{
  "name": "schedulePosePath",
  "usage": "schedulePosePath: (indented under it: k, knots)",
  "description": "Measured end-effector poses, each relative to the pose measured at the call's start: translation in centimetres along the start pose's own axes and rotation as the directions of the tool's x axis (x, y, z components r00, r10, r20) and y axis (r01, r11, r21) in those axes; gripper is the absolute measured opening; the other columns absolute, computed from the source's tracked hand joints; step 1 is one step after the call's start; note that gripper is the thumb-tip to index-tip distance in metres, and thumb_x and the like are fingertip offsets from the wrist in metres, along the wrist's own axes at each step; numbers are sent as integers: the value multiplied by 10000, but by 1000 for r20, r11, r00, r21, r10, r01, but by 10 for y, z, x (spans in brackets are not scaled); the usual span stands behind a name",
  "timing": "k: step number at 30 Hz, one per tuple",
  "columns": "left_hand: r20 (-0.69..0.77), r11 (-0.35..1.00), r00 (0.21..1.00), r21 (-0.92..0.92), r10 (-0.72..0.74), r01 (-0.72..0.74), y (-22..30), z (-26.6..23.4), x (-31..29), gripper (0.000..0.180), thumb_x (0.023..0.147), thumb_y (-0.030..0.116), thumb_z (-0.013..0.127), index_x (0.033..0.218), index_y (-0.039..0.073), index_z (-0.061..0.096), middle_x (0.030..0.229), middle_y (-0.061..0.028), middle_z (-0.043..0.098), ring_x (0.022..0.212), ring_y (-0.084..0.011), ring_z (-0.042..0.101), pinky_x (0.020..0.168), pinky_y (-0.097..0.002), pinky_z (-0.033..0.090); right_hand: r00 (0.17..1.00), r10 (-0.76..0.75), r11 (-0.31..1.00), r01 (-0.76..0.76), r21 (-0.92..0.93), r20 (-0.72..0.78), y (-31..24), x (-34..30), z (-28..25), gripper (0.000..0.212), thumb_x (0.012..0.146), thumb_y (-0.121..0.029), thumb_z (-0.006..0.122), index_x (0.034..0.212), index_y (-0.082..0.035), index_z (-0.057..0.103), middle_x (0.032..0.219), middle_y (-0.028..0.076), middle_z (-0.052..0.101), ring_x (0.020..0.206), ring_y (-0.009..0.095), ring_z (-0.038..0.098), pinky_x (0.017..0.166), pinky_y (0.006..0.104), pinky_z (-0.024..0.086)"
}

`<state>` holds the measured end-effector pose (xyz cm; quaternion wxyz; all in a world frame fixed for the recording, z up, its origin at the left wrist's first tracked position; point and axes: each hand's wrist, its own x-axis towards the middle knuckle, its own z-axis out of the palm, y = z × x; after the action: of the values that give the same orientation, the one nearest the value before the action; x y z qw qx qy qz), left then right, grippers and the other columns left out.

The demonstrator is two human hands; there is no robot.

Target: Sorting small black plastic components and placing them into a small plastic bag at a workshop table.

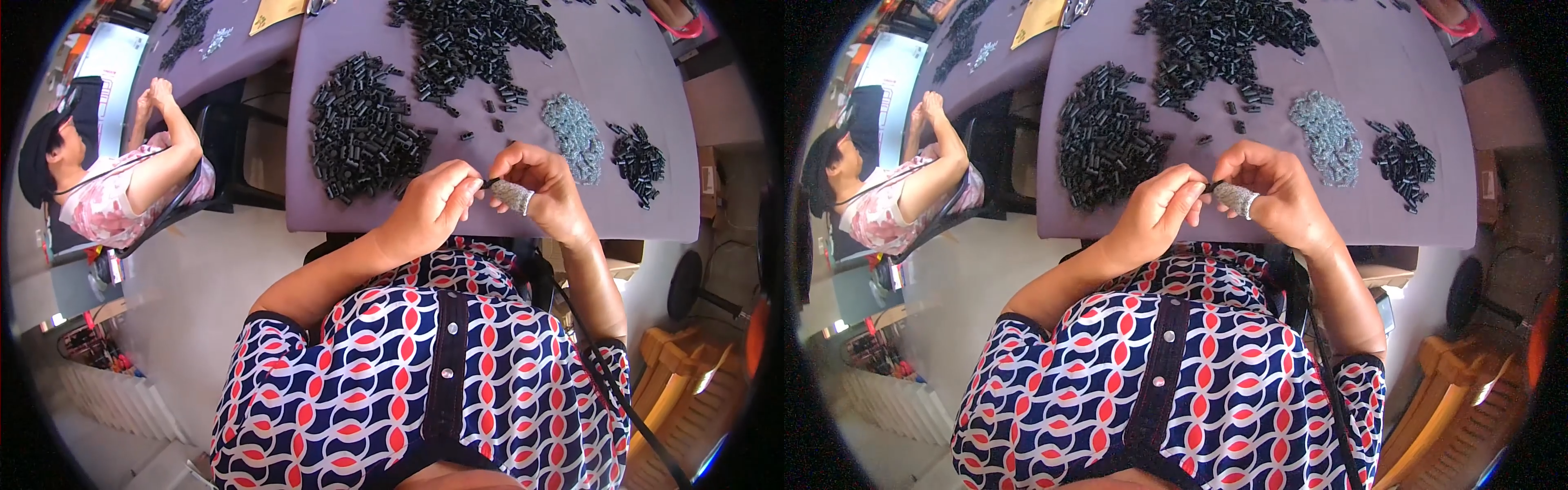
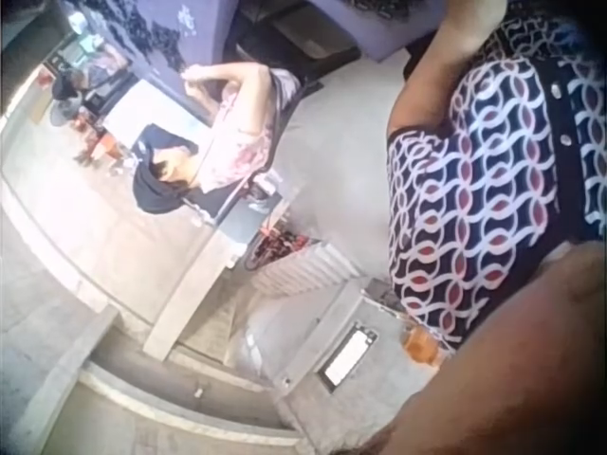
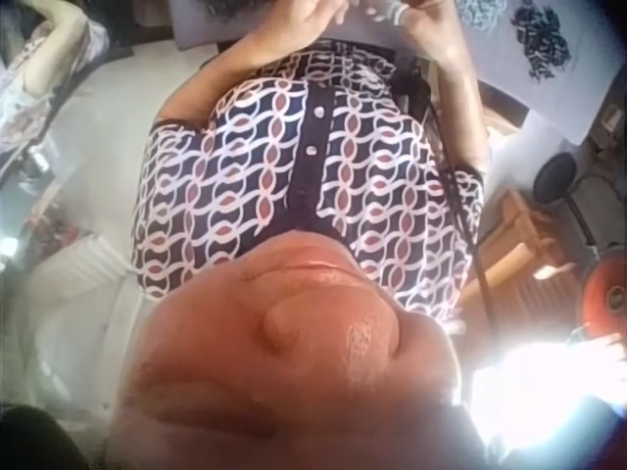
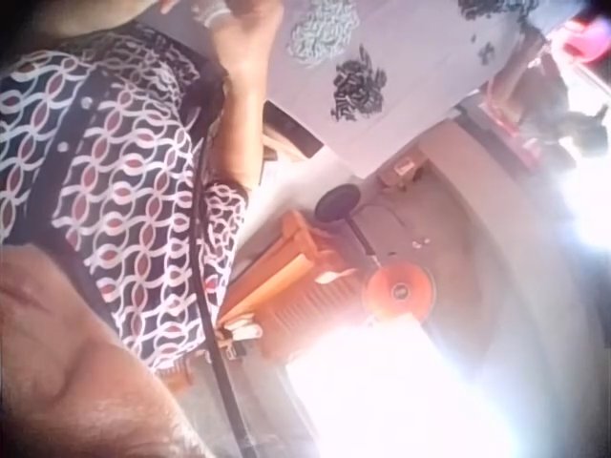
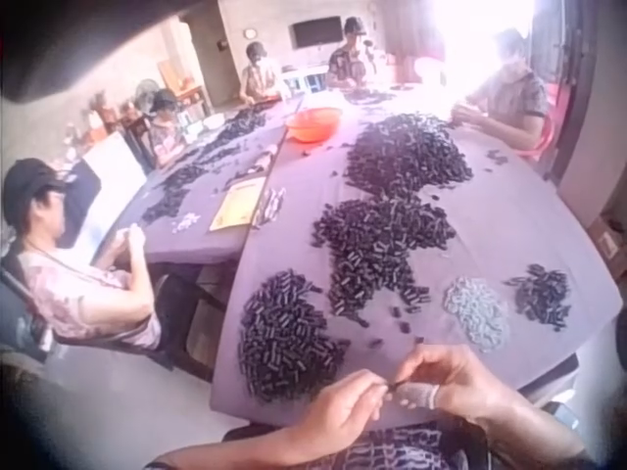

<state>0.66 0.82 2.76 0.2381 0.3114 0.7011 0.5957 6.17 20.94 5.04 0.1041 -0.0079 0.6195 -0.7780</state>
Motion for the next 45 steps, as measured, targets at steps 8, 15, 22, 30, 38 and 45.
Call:
schedulePosePath:
  k: [8,15,22,30,38,45]
  knots:
    - [27,962,977,175,211,-212,-16,-1,-5,92,995,56,507,959,-5,566,762,-72,519,627,-144,562,594,-286,464,998,-14,972,-2,-233,-68,6,-7,6,126,857,47,687,968,-3,655,896,6,662,855,68,619,750,225,495]
    - [408,791,860,-394,-307,469,-9,-1,-13,309,1039,249,494,870,7,585,728,17,525,595,-91,515,579,-219,409,999,38,998,-37,-40,23,20,-24,5,109,866,29,714,933,18,629,918,26,630,862,93,614,769,238,491]
    - [463,725,788,-361,-406,586,-2,-2,-14,289,1024,222,517,858,-3,590,679,13,536,583,-82,499,553,-231,403,999,-5,999,7,-49,32,28,-33,10,141,846,66,708,950,30,620,946,42,623,869,102,604,780,237,489]
    - [162,993,979,16,-121,120,-9,2,-14,230,978,167,535,861,-17,606,746,-191,619,699,-350,607,663,-401,472,987,28,923,-87,-375,-160,21,-30,17,258,827,80,681,1071,9,631,939,74,660,883,175,660,785,287,521]
    - [171,999,984,24,-43,39,-13,1,-15,215,966,157,540,850,-14,602,778,-195,629,729,-360,615,685,-414,474,977,15,490,179,-853,214,-4,-22,13,339,748,12,645,1083,-7,597,908,184,588,849,434,579,734,417,486]
    - [125,975,980,138,155,-172,-20,3,-14,196,953,156,565,861,-14,599,819,-187,610,767,-394,593,687,-438,464,974,-30,558,204,-804,226,12,-27,11,269,721,13,606,987,-15,579,872,187,582,827,437,587,697,443,480]
